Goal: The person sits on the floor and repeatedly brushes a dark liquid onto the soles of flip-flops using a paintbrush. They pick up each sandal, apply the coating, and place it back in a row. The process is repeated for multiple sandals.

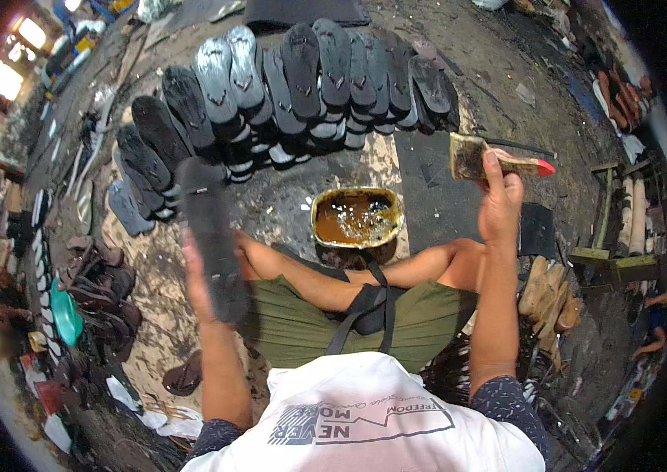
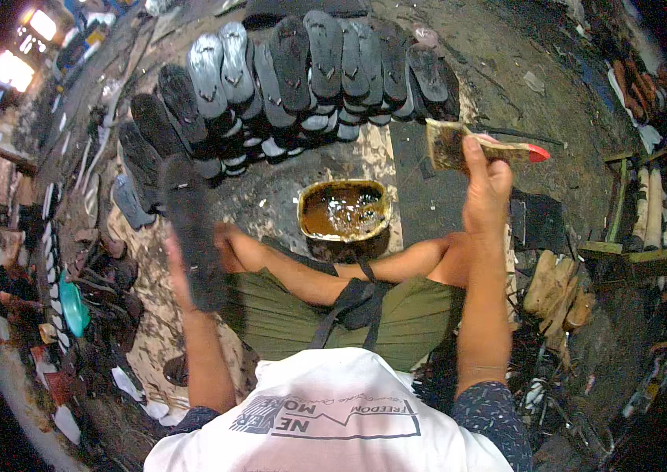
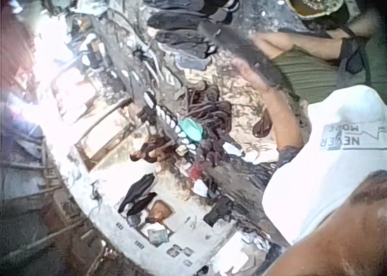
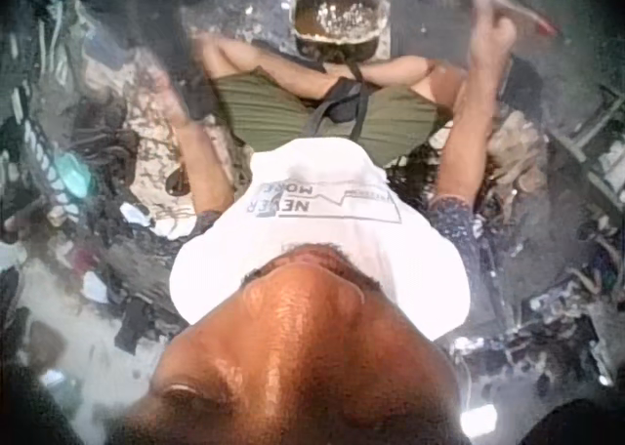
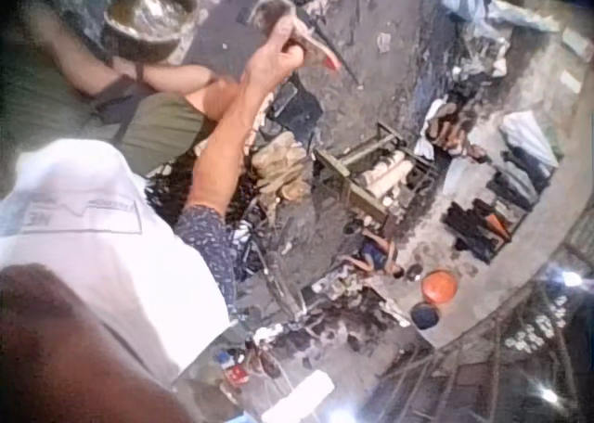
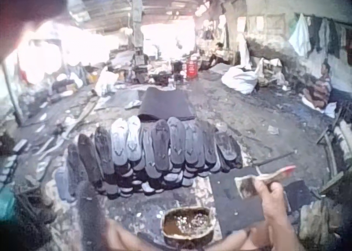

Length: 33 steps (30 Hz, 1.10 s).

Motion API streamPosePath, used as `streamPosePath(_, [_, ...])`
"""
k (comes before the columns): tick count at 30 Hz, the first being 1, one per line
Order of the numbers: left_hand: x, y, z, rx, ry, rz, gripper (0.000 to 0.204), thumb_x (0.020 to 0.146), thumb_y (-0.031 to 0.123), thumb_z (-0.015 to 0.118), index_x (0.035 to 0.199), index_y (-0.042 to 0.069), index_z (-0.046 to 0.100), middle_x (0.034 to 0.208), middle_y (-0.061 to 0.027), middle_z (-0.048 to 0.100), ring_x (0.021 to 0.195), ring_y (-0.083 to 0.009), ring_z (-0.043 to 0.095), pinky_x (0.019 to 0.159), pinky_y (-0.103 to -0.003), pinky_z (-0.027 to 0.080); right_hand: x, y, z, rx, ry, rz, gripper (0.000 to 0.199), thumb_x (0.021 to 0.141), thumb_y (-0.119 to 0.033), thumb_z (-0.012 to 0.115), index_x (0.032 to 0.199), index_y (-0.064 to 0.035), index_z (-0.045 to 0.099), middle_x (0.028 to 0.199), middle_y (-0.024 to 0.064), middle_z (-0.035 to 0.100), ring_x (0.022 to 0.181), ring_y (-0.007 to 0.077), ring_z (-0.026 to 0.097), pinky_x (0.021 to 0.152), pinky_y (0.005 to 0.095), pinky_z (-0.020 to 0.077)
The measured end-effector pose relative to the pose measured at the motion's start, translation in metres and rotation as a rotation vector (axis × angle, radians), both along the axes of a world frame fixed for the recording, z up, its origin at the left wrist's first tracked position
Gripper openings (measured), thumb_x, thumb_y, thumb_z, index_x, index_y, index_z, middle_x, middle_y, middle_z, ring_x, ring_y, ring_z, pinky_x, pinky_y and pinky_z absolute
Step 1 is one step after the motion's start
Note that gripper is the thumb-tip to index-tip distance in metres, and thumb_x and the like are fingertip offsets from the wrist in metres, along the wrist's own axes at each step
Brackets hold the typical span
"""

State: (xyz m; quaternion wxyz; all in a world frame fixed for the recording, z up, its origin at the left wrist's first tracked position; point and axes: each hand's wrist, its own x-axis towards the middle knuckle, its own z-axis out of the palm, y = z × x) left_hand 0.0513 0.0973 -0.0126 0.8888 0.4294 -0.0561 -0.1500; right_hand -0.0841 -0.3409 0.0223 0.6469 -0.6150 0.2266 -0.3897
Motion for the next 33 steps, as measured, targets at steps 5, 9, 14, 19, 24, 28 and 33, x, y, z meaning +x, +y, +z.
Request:
streamPosePath(5, [-0.042,-0.103,0.012,-0.160,0.246,-0.279,0.055,0.108,0.044,0.042,0.158,0.023,0.029,0.144,-0.0126,0.052,0.117,-0.0276,0.063,0.086,-0.045,0.061,0.067,0.109,0.034,0.019,-0.056,0.250,0.021,0.098,-0.023,0.071,0.110,-0.0060,0.068,0.101,0.0006,0.068,0.095,0.0084,0.061,0.086,0.0285,0.0501])
streamPosePath(9, [-0.050,-0.116,0.010,-0.312,0.330,-0.309,0.052,0.110,0.042,0.035,0.159,0.026,0.030,0.147,-0.0134,0.050,0.118,-0.0306,0.064,0.091,-0.047,0.061,0.057,0.153,-0.004,-0.549,-0.130,0.261,0.025,0.087,-0.011,0.078,0.109,-0.0052,0.069,0.106,0.0114,0.071,0.102,0.0287,0.066,0.093,0.0396,0.0499])
streamPosePath(14, [-0.053,-0.105,-0.010,-0.228,0.162,-0.494,0.056,0.109,0.037,0.041,0.160,0.018,0.025,0.152,-0.0126,0.043,0.131,-0.0286,0.054,0.103,-0.044,0.053,0.036,0.151,0.017,-0.435,-0.081,0.334,0.022,0.098,-0.022,0.067,0.111,-0.0040,0.069,0.106,0.0138,0.069,0.102,0.0269,0.068,0.091,0.0375,0.0518])
streamPosePath(19, [-0.062,-0.102,-0.017,-0.093,0.101,-0.456,0.066,0.105,0.038,0.049,0.161,0.017,0.020,0.159,-0.0144,0.035,0.139,-0.0351,0.046,0.112,-0.051,0.045,0.061,0.101,0.049,-0.107,0.233,0.287,0.028,0.099,-0.027,0.065,0.111,-0.0031,0.071,0.107,0.0154,0.071,0.099,0.0244,0.069,0.087,0.0363,0.0517])
streamPosePath(24, [-0.071,-0.103,-0.014,-0.252,0.067,-0.390,0.068,0.105,0.037,0.050,0.162,0.023,0.017,0.160,-0.0150,0.034,0.135,-0.0383,0.050,0.100,-0.053,0.055,0.044,0.121,0.012,-0.091,0.083,0.298,0.031,0.099,-0.026,0.069,0.115,0.0005,0.068,0.110,0.0093,0.070,0.101,0.0161,0.065,0.092,0.0329,0.0506])
streamPosePath(28, [-0.063,-0.103,-0.013,-0.218,0.005,-0.349,0.066,0.105,0.038,0.048,0.163,0.025,0.018,0.159,-0.0151,0.036,0.134,-0.0378,0.051,0.101,-0.053,0.054,0.058,0.113,0.037,-0.265,-0.136,0.280,0.022,0.101,-0.022,0.063,0.113,-0.0044,0.068,0.105,0.0076,0.072,0.100,0.0219,0.067,0.090,0.0364,0.0512])
streamPosePath(33, [-0.029,-0.135,-0.002,-0.251,0.010,-0.180,0.065,0.106,0.039,0.047,0.163,0.028,0.016,0.160,-0.0129,0.033,0.133,-0.0360,0.051,0.095,-0.053,0.057,0.043,0.156,0.005,-0.403,-0.035,0.345,0.023,0.099,-0.023,0.065,0.113,-0.0044,0.068,0.106,0.0131,0.067,0.105,0.0324,0.063,0.095,0.0408,0.0483])
